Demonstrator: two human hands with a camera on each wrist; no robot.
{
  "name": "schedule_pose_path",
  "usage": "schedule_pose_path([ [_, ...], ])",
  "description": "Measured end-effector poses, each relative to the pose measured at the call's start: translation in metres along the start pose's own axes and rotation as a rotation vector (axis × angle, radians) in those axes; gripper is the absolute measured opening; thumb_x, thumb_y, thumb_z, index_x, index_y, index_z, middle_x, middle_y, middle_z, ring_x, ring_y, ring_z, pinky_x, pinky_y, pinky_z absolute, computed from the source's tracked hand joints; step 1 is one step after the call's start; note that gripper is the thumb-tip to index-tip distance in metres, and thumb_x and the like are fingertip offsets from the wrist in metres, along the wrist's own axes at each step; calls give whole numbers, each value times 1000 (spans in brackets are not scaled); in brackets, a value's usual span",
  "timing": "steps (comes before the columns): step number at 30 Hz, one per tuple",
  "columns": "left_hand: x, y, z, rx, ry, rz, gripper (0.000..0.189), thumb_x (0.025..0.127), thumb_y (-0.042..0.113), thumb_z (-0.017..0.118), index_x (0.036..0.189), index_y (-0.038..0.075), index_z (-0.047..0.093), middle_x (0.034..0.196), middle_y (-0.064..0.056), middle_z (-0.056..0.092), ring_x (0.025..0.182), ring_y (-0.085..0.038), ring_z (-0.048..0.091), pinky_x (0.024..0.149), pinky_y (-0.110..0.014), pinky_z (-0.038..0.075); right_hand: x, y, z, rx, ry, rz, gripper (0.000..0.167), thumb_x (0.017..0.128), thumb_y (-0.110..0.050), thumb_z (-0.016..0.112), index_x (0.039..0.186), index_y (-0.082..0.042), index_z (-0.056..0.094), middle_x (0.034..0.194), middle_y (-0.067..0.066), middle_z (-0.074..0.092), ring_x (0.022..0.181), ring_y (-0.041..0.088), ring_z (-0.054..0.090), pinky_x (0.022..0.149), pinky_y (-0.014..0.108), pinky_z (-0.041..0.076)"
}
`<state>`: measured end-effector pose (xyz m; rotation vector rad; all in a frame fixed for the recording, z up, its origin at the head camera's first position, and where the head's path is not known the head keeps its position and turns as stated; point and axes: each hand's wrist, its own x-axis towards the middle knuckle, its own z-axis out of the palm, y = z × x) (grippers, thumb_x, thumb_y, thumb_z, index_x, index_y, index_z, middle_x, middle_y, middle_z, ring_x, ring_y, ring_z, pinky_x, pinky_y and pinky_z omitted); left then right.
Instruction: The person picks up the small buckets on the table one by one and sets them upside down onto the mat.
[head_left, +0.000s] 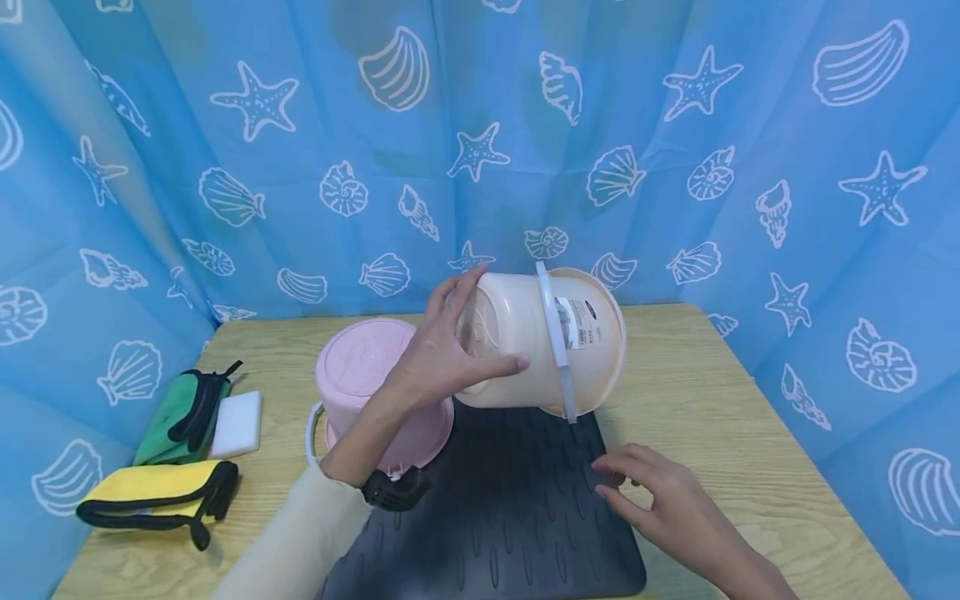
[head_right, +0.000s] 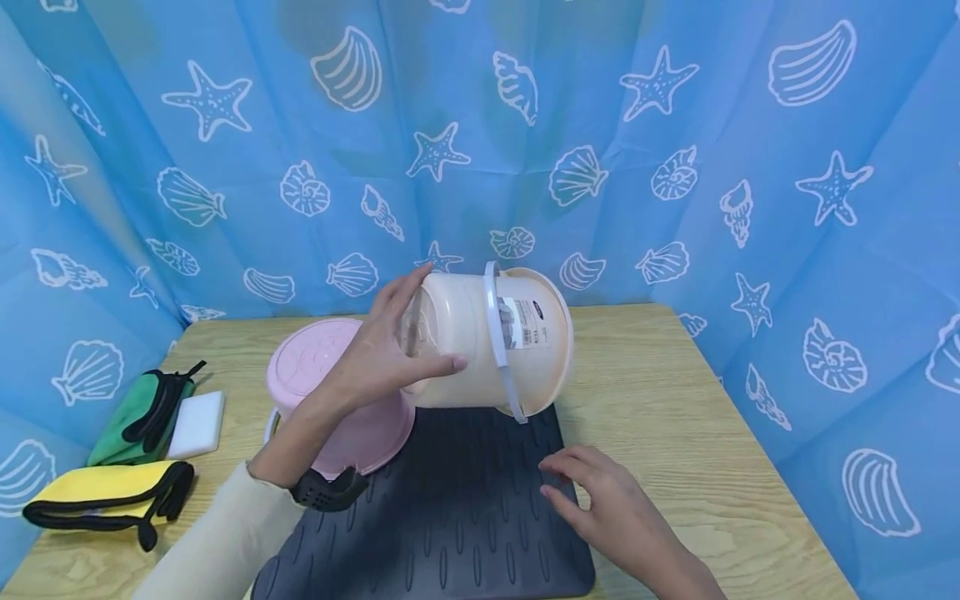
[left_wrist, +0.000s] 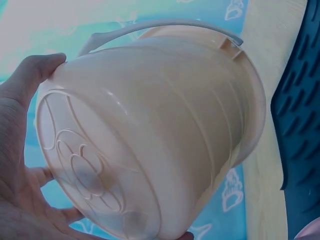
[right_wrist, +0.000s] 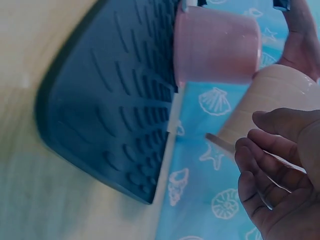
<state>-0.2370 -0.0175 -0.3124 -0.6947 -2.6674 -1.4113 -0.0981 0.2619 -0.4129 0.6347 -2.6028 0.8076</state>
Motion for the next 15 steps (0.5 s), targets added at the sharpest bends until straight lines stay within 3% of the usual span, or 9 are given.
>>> schedule_pose_path([
  [3,-2,1,-4,32,-8,-7,109,67,62,82,153,56,16,161,4,17,137,-31,36,99,-60,40,-5,1,8,7,-31,-11,30,82,-8,82,106,-22,73,102,-14,65,82,3,60,65,22,53],
  [15,-2,8,-7,143,-98,-33,110,67,69,78,155,53,15,163,0,14,138,-36,37,98,-62,42,-21,5,30,12,-271,83,21,86,-14,79,106,-13,73,102,-9,64,89,7,63,75,26,56],
])
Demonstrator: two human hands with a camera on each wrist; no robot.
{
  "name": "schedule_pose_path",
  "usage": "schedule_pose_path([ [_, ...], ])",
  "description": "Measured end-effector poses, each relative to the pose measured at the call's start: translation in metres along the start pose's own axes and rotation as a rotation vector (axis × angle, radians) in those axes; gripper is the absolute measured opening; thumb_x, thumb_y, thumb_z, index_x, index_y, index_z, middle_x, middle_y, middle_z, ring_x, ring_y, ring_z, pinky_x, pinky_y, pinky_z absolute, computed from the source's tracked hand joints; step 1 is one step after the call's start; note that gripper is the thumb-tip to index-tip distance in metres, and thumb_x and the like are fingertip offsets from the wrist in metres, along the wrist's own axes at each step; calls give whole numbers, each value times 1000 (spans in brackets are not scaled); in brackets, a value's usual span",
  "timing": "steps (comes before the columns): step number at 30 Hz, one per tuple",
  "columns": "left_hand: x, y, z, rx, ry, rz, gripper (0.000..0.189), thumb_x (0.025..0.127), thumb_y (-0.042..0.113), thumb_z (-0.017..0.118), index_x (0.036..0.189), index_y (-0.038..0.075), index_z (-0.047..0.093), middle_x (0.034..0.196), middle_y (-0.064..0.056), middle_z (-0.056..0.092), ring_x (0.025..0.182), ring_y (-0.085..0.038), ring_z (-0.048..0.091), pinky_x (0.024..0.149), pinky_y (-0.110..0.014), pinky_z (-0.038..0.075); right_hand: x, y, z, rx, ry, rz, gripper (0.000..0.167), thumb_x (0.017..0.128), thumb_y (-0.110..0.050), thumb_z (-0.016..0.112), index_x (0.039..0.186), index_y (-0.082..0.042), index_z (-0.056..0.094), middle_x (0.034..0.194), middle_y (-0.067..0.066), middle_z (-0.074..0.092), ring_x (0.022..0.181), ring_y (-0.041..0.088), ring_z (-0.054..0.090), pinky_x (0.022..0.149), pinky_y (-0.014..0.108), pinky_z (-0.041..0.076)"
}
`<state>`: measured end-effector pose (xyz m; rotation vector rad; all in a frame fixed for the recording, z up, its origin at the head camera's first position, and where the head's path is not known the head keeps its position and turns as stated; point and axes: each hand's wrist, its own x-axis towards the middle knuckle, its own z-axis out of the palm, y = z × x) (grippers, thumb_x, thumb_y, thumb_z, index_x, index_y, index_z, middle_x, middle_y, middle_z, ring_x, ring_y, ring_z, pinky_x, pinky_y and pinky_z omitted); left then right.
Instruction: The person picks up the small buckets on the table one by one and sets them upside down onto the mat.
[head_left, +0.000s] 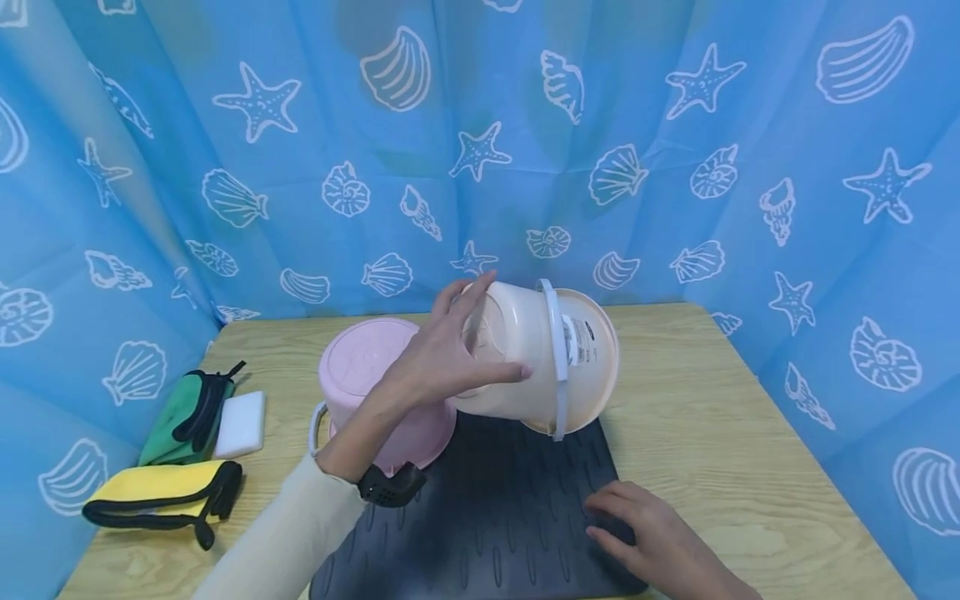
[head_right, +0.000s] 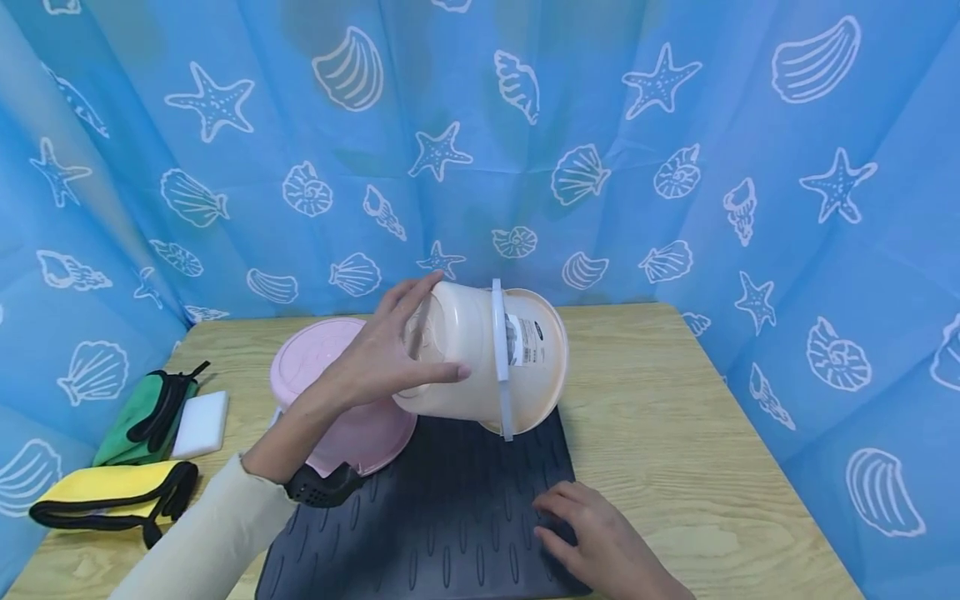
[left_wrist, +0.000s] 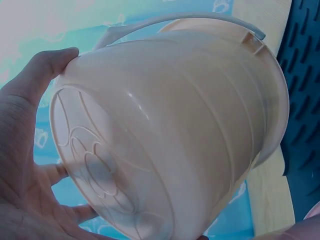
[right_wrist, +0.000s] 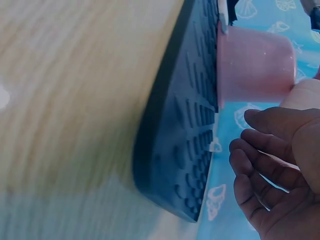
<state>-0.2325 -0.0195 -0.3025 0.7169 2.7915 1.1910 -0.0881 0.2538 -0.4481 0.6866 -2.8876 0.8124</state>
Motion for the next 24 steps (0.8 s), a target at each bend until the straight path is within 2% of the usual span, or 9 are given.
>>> schedule_pose_path([
  [6,-1,3,-1,36,-22,-8,110,67,69,78,156,50,16,163,0,13,142,-34,32,100,-61,41,0,5,9,6,-54,20,19,87,-16,78,105,-15,73,101,-11,63,89,4,60,76,27,55],
  [15,4,5,-1,65,-39,-6,110,69,66,79,158,46,17,164,-3,14,144,-34,28,104,-61,38,-1,14,26,28,-101,-22,17,89,-20,77,104,-14,73,101,-12,60,90,4,58,75,28,54],
  [24,8,8,-1,103,-70,-10,110,71,66,77,159,41,17,163,-6,15,142,-35,31,103,-60,39,-1,17,34,127,-117,48,16,89,-18,76,102,-20,68,101,-16,56,90,2,54,77,28,53],
])
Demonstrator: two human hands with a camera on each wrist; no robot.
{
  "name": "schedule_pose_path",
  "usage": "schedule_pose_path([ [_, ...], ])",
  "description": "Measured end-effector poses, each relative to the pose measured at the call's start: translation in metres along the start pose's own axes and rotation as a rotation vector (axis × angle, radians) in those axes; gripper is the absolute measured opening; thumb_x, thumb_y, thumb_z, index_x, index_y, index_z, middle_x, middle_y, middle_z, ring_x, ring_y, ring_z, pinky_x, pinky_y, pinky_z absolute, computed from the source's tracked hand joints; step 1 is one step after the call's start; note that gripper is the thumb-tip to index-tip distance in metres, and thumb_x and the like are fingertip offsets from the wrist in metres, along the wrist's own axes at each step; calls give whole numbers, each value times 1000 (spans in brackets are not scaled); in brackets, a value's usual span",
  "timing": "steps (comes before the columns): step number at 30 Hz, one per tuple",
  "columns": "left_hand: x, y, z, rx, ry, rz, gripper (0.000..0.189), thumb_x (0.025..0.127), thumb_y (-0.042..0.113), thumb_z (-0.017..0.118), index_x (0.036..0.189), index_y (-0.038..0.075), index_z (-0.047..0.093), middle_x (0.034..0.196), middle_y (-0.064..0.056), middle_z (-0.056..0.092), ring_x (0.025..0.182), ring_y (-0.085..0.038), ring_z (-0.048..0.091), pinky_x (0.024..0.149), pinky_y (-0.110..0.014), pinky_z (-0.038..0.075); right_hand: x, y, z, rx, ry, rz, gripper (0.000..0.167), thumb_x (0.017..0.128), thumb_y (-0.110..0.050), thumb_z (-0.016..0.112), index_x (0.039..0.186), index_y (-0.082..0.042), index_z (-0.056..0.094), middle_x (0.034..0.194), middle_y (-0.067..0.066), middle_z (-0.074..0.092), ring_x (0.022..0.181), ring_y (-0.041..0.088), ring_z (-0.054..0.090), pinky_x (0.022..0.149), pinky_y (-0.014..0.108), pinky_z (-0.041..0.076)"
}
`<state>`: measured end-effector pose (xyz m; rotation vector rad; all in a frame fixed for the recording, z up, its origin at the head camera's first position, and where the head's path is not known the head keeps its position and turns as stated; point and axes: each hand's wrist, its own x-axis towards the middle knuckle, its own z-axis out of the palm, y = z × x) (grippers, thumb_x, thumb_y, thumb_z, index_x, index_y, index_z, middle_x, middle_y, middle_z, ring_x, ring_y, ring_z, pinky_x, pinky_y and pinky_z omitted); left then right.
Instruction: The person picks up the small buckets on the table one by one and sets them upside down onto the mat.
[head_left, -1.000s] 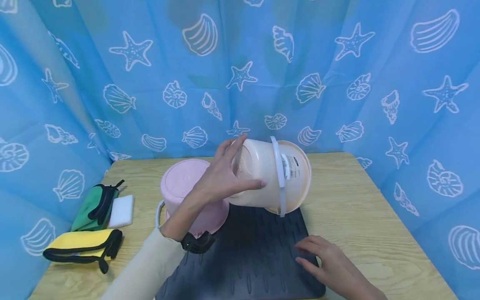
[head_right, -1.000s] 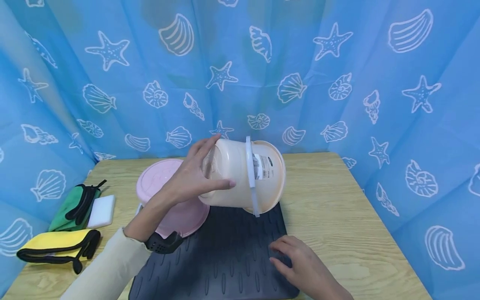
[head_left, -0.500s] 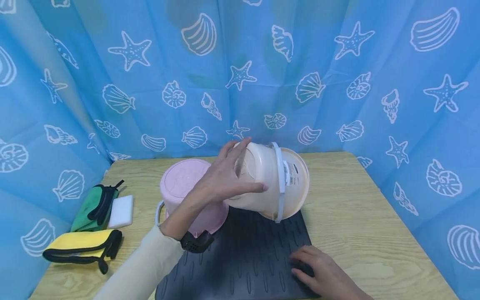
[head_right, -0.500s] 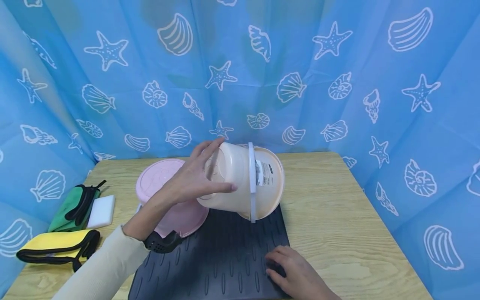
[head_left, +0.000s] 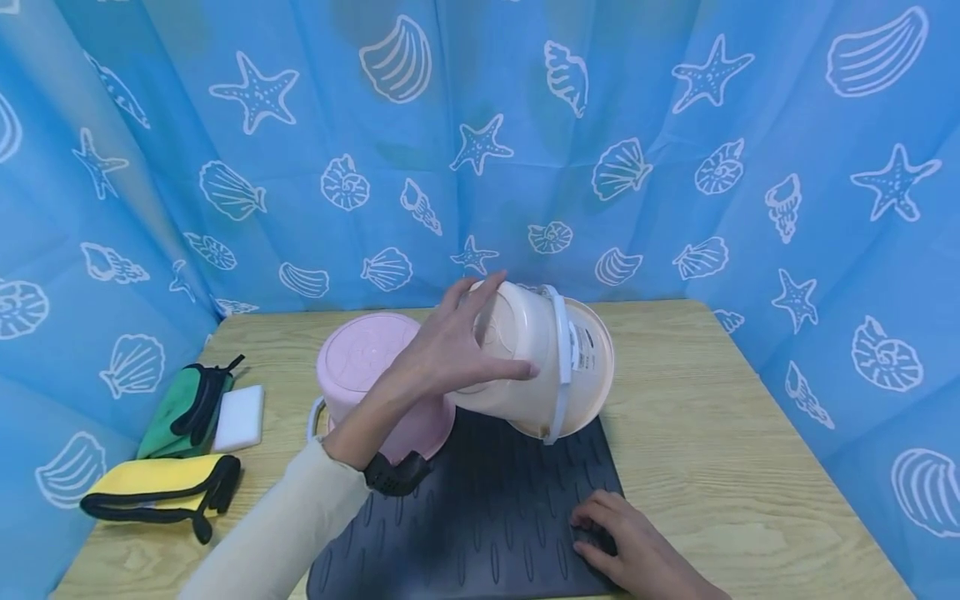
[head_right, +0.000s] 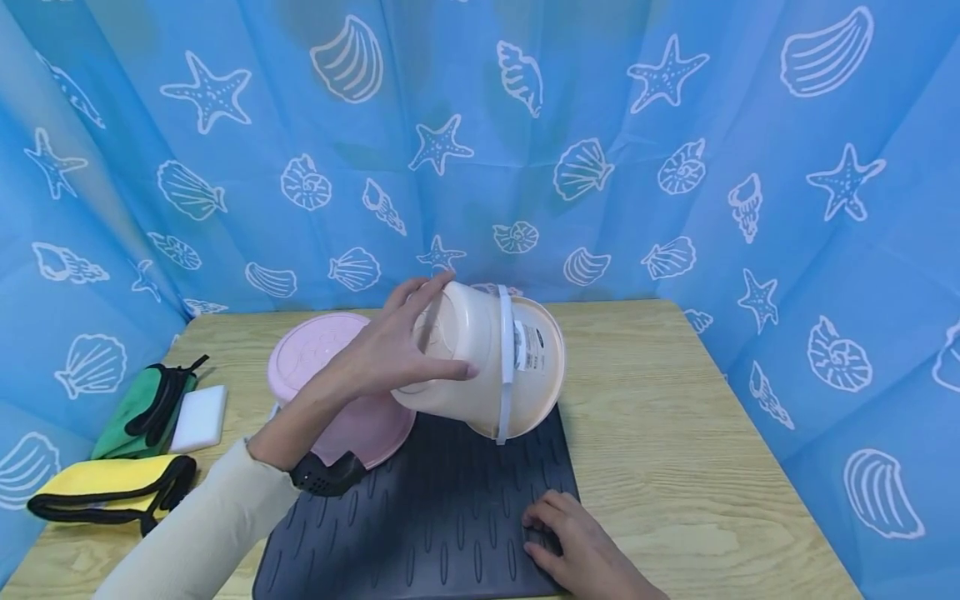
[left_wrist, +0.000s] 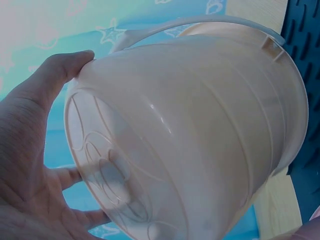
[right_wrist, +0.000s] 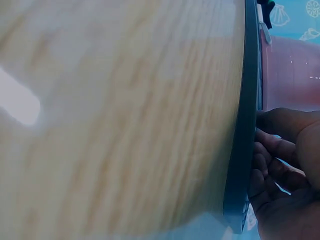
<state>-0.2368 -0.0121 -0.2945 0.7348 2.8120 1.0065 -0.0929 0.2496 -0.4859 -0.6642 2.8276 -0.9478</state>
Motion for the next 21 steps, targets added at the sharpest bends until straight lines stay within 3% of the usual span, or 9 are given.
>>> schedule_pose_path([
  [21,18,8,12,93,-91,-33,112,70,62,80,160,33,20,159,-10,21,129,-39,42,99,-58,42,2,3,1,33,-30,20,15,91,-19,74,104,-22,66,102,-16,54,91,2,51,79,28,51],
])
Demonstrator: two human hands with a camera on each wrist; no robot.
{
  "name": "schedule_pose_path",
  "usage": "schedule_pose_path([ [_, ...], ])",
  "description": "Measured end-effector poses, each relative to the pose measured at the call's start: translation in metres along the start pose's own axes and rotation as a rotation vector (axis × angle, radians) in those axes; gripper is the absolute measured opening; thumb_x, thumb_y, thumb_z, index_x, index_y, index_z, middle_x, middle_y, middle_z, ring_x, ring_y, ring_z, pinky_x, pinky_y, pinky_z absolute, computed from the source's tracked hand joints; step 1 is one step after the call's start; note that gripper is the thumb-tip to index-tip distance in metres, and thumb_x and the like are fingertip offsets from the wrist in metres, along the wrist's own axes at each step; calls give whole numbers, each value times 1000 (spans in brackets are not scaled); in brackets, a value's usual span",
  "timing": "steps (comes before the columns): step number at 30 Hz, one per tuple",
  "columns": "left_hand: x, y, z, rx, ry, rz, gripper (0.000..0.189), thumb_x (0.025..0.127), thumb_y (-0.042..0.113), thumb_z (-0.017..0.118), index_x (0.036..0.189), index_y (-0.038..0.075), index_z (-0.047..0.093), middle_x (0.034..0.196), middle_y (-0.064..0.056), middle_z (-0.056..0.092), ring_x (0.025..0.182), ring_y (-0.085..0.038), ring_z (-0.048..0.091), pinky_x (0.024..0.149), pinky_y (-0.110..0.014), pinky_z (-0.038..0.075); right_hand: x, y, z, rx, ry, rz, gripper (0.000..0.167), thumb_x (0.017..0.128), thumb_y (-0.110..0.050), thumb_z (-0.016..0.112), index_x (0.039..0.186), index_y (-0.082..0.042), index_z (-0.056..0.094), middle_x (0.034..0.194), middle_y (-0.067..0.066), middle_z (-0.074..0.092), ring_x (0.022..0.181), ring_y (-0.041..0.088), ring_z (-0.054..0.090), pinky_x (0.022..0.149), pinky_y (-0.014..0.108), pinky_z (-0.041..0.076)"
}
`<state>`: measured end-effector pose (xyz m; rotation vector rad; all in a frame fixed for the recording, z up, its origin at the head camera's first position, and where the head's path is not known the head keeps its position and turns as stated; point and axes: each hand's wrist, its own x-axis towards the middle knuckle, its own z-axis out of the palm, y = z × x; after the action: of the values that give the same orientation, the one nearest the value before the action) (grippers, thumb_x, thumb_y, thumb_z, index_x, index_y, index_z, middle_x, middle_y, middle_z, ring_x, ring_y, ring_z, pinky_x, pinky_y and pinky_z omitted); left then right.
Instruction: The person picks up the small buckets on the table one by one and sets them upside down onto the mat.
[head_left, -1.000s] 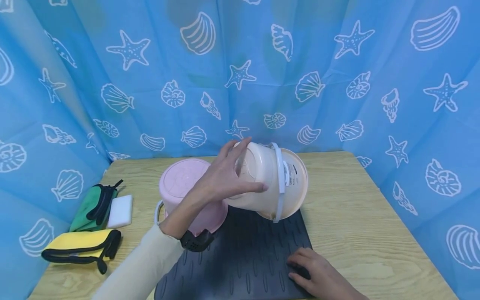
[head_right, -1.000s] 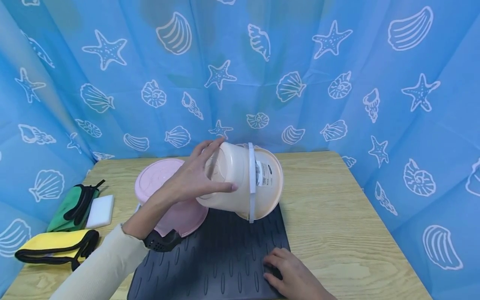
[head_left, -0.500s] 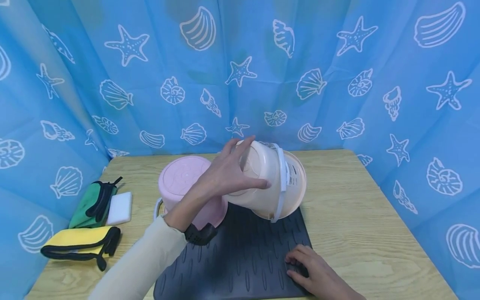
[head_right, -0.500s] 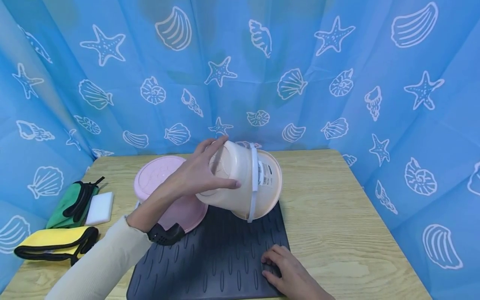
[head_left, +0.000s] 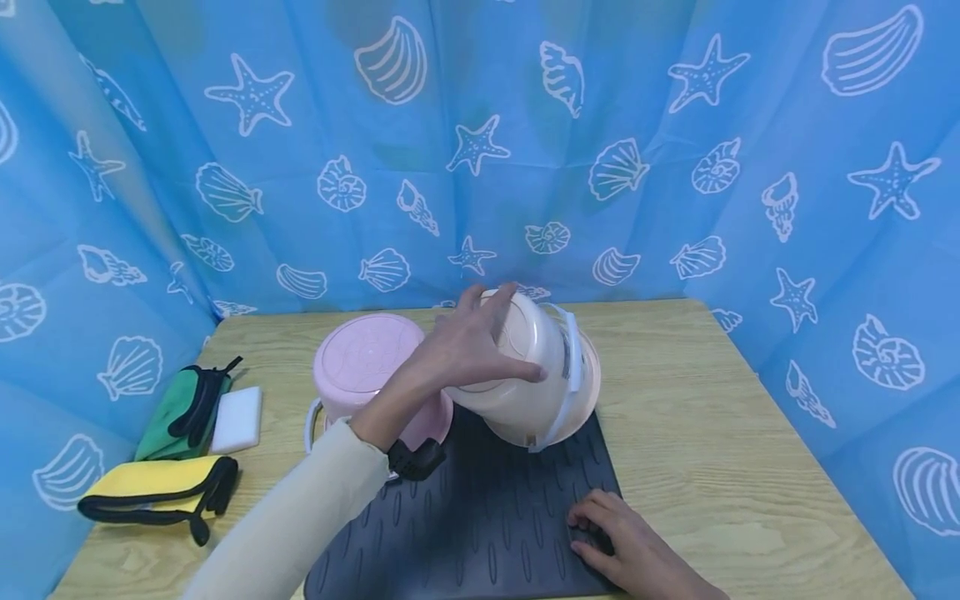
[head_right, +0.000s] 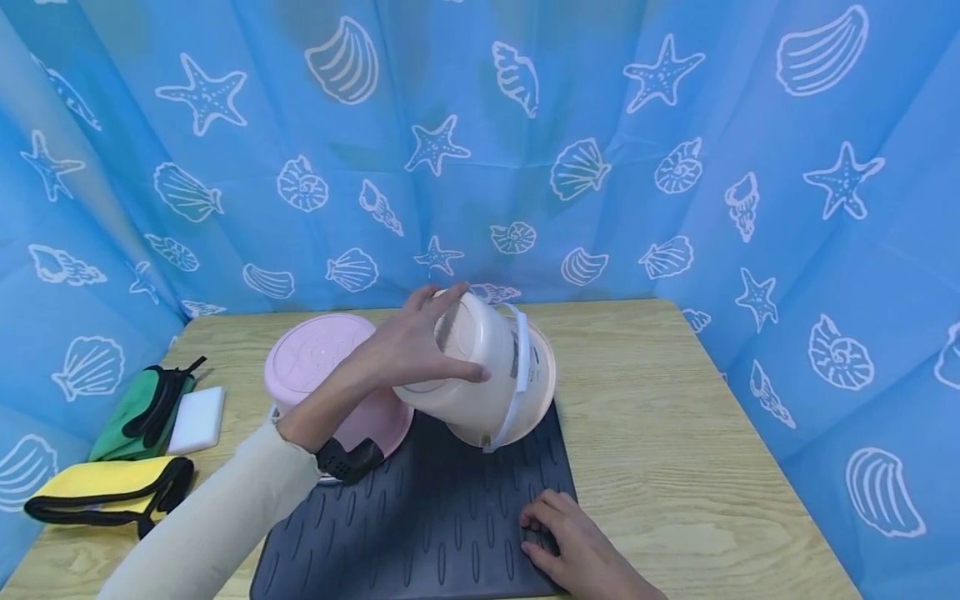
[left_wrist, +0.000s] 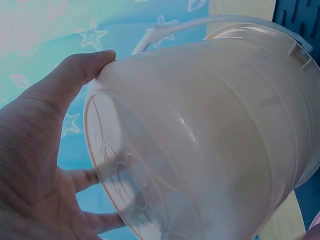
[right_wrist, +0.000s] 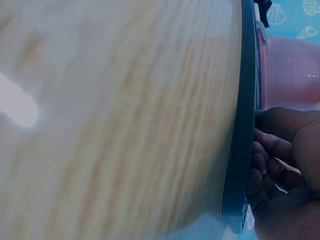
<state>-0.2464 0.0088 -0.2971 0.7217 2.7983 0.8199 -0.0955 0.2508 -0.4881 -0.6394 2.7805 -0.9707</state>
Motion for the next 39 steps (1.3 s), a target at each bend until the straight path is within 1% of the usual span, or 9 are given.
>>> schedule_pose_path([
  [5,6,-2,4,8,-9,0,114,70,63,80,161,31,20,157,-12,23,130,-35,43,107,-63,31,2,-1,0,9,-22,23,14,92,-22,74,104,-22,66,102,-16,54,91,2,50,81,28,51],
  [8,8,-3,6,6,-22,-17,114,70,64,80,161,33,19,158,-12,22,130,-39,41,104,-62,36,2,-1,-1,12,-24,22,14,92,-22,74,104,-21,66,103,-16,54,92,2,50,81,28,51],
  [11,10,-4,6,0,-31,-37,112,71,64,79,161,34,18,159,-11,21,127,-45,41,96,-60,43,2,0,-1,9,-21,15,14,92,-21,74,104,-21,66,102,-16,54,92,2,50,80,28,51],
  [13,11,-4,6,4,-31,-45,111,71,64,78,161,35,18,159,-11,22,125,-47,42,92,-58,46,2,0,-1,6,-18,13,14,91,-20,74,103,-21,66,102,-16,54,92,2,50,80,28,51],
  [19,14,-1,7,35,-44,-78,111,71,67,76,160,36,17,159,-10,21,125,-50,41,91,-59,47,3,1,-1,8,-23,25,14,92,-21,74,104,-22,66,102,-16,53,91,2,49,80,28,51],
  [25,17,5,9,91,-68,-99,113,72,69,75,161,36,15,160,-11,20,129,-53,39,96,-62,43,2,0,1,24,-26,44,15,92,-22,74,104,-23,65,102,-16,53,90,2,49,80,27,51],
  [30,19,8,10,140,-95,-113,113,72,71,73,161,35,14,160,-13,20,132,-51,39,100,-63,40,2,0,3,30,-25,44,16,92,-22,74,105,-23,65,102,-16,53,91,3,49,81,28,51],
  [35,21,10,10,183,-135,-126,113,72,73,71,162,35,12,161,-13,20,133,-44,41,103,-58,39,2,0,3,27,-22,44,15,92,-22,74,105,-23,65,102,-16,53,91,3,49,81,28,51],
  [39,24,12,12,207,-135,-117,114,72,74,70,162,33,13,161,-15,20,133,-40,42,104,-57,39,2,0,3,20,-10,42,16,91,-20,74,104,-23,65,101,-16,53,90,3,49,80,28,51],
])
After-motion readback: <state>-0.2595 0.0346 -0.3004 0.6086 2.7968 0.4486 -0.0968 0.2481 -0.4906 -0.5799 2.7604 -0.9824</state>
